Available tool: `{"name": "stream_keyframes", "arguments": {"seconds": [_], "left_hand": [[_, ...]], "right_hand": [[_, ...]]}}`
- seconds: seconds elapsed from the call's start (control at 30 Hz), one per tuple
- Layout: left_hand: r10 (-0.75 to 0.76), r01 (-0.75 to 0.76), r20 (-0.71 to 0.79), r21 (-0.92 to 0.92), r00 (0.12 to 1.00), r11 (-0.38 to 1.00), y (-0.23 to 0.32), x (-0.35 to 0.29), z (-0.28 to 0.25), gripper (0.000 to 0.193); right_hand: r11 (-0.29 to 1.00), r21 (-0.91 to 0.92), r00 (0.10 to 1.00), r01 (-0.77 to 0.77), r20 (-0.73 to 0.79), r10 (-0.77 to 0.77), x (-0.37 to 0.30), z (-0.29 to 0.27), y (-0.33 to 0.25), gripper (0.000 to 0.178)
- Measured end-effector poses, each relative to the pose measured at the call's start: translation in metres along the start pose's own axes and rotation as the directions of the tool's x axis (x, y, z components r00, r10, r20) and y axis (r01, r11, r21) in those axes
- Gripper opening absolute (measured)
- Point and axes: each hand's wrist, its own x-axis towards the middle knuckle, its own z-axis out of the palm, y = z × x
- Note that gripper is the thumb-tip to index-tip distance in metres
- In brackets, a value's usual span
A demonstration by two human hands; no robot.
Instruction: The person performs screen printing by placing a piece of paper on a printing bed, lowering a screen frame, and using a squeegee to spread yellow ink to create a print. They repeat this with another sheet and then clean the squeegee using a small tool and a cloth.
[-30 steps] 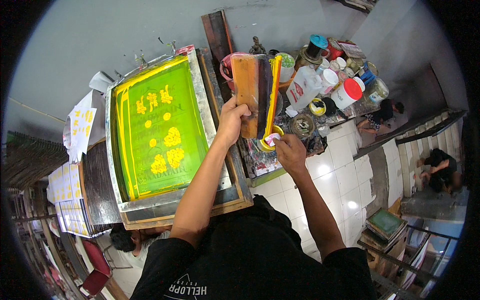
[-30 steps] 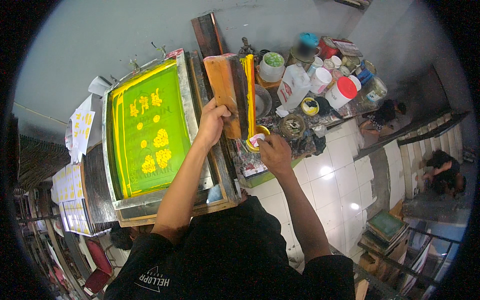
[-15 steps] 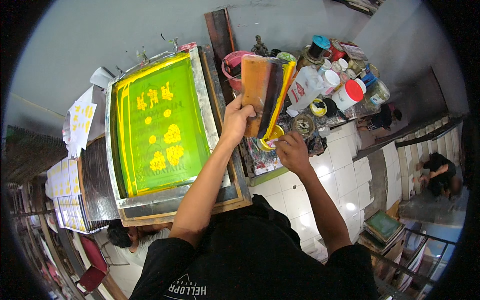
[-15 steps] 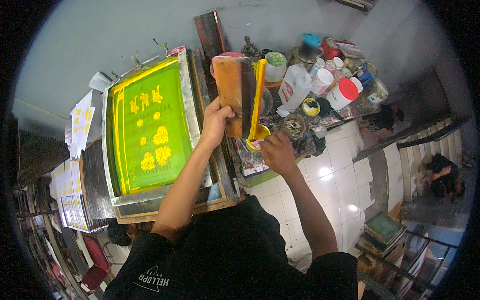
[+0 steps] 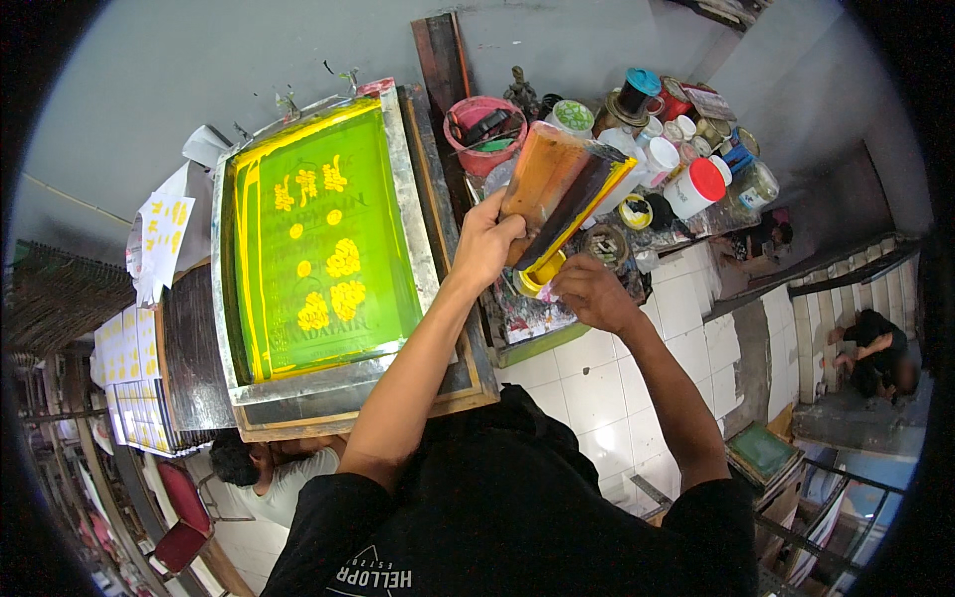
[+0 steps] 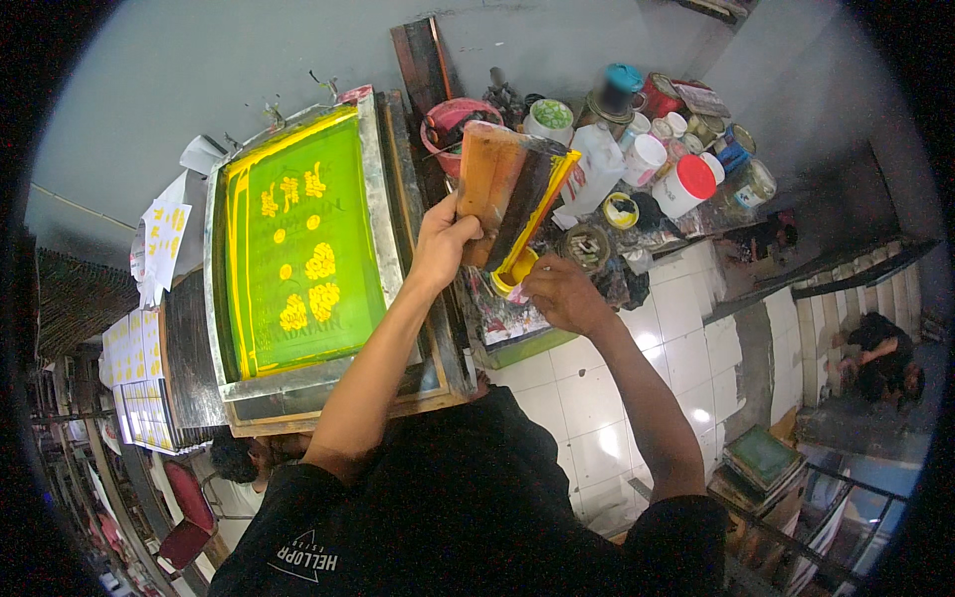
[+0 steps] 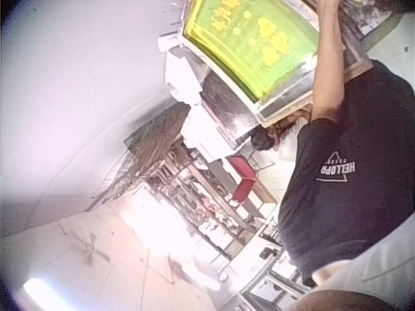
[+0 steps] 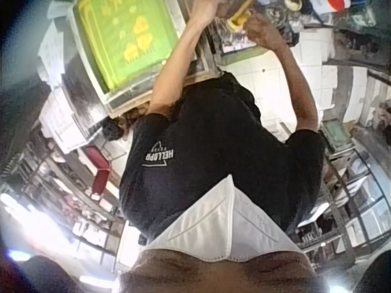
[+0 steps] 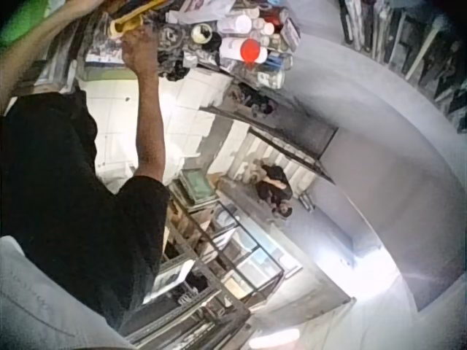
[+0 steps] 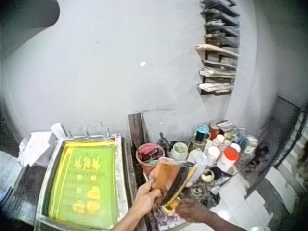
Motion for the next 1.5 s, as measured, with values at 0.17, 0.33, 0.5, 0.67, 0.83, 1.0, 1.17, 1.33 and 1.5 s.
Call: {"name": "stream_keyframes", "arguments": {"seconds": [0.17, 0.33, 0.5, 0.67, 0.83, 1.0, 1.17, 1.33, 1.5], "left_hand": [[-0.001, 0.001, 0.009, 0.005, 1.000, 1.000, 0.001, -0.001, 0.002, 0.038], [0.053, -0.054, 0.013, 0.055, 0.999, 0.997, 0.004, -0.004, -0.001, 0.040], [-0.081, 0.074, 0.063, 0.101, 0.995, 0.992, 0.005, -0.019, -0.014, 0.039], [-0.034, -0.010, 0.135, 0.310, 0.990, 0.951, 0.009, -0.040, -0.031, 0.030], [0.167, -0.184, 0.237, 0.049, 0.957, 0.982, 0.000, -0.054, -0.035, 0.026], [0.224, -0.246, 0.206, 0.086, 0.952, 0.966, -0.013, -0.064, -0.036, 0.017], [0.191, -0.211, 0.153, 0.124, 0.970, 0.970, -0.015, -0.069, -0.037, 0.017], [0.225, -0.240, 0.141, 0.106, 0.964, 0.965, -0.012, -0.073, -0.034, 0.018], [0.210, -0.221, 0.103, 0.112, 0.972, 0.969, -0.012, -0.076, -0.031, 0.016]], "right_hand": [[0.999, 0.037, 0.999, 0.008, 0.042, -0.010, 0.001, -0.011, -0.004, 0.022], [0.958, 0.097, 0.955, -0.271, -0.098, 0.280, -0.008, -0.017, -0.009, 0.016], [0.777, 0.327, 0.781, -0.538, -0.153, 0.605, -0.013, -0.003, -0.011, 0.018], [0.475, 0.659, 0.514, -0.583, -0.153, 0.844, -0.022, 0.020, -0.019, 0.020], [0.595, 0.656, 0.544, -0.464, -0.320, 0.776, -0.025, 0.023, -0.036, 0.018], [0.492, 0.759, 0.495, -0.426, -0.259, 0.829, -0.018, -0.009, -0.079, 0.014], [0.802, 0.466, 0.708, -0.373, -0.416, 0.571, -0.015, -0.046, -0.127, 0.013], [0.869, 0.358, 0.749, -0.342, -0.454, 0.482, -0.010, -0.034, -0.134, 0.016], [0.804, 0.420, 0.673, -0.421, -0.450, 0.587, -0.007, 0.010, -0.084, 0.011]]}}
